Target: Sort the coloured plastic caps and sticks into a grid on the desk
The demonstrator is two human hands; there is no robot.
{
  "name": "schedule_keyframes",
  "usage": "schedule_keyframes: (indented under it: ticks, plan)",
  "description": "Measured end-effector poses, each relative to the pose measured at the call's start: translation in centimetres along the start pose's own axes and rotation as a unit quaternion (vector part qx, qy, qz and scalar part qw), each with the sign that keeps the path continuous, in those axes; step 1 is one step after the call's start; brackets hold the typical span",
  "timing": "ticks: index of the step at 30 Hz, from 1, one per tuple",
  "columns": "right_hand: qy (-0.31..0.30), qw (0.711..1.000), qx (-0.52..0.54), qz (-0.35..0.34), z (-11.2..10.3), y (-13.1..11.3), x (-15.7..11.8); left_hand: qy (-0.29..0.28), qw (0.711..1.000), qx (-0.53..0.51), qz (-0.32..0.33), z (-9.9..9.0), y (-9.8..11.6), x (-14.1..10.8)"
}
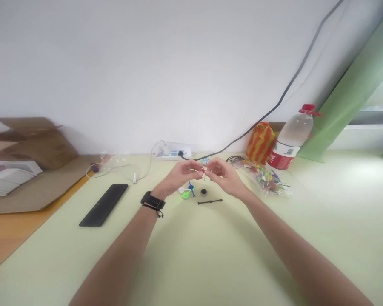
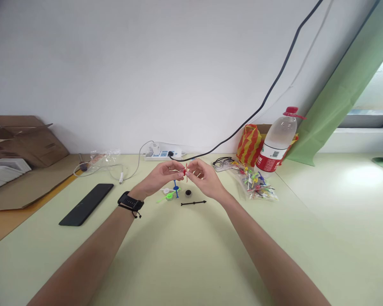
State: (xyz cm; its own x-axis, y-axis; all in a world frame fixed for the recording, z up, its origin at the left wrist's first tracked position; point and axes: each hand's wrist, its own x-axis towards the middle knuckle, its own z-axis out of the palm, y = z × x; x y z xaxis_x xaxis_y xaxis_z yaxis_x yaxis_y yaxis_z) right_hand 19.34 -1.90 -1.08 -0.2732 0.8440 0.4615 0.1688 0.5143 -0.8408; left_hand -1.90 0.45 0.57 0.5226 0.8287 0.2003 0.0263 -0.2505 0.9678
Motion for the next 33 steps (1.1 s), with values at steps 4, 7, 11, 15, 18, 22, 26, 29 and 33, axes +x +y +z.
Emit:
schedule_keyframes:
  ticks: [4,7,11,15,18,22,26,29,33]
  plan:
    - [-0.003,1.0,-0.011,-0.001,0.0,0.0,0.1,-0.006,1.0,-0.006,-0.002,0.0,-0.2,0.1]
    - [0.007,1.0,0.001,0.017,0.0,0.1,0.0,0.008,1.0,-0.013,-0.001,-0.2,-0.4,0.2]
    - [0.044,0.994,0.077,0.068,0.3,0.5,0.0,0.028,0.999,-0.019,0.005,-0.4,-0.9,0.3]
    - [0.08,0.984,0.124,0.096,0.6,0.4,0.0,0.031,0.999,-0.02,0.001,-0.5,-1.3,0.3]
    - [0.016,0.98,0.167,0.104,0.3,-0.1,0.0,0.037,0.999,-0.018,-0.006,-0.5,-1.3,0.4]
    - [0.017,0.981,0.174,0.081,-0.4,-0.6,0.1,0.044,0.999,-0.009,-0.007,-0.6,-1.1,0.3]
    - [0.064,0.988,0.12,0.074,-0.6,-0.5,0.2,0.034,0.999,-0.013,-0.003,-0.5,-0.8,0.2]
    - [0.06,0.991,0.106,0.064,-0.3,-0.3,0.2,0.022,0.999,-0.028,-0.004,-0.4,-0.7,0.2]
    - [0.041,0.995,0.08,0.034,0.2,0.0,0.2,-0.014,0.999,-0.047,-0.004,-0.2,-0.6,0.2]
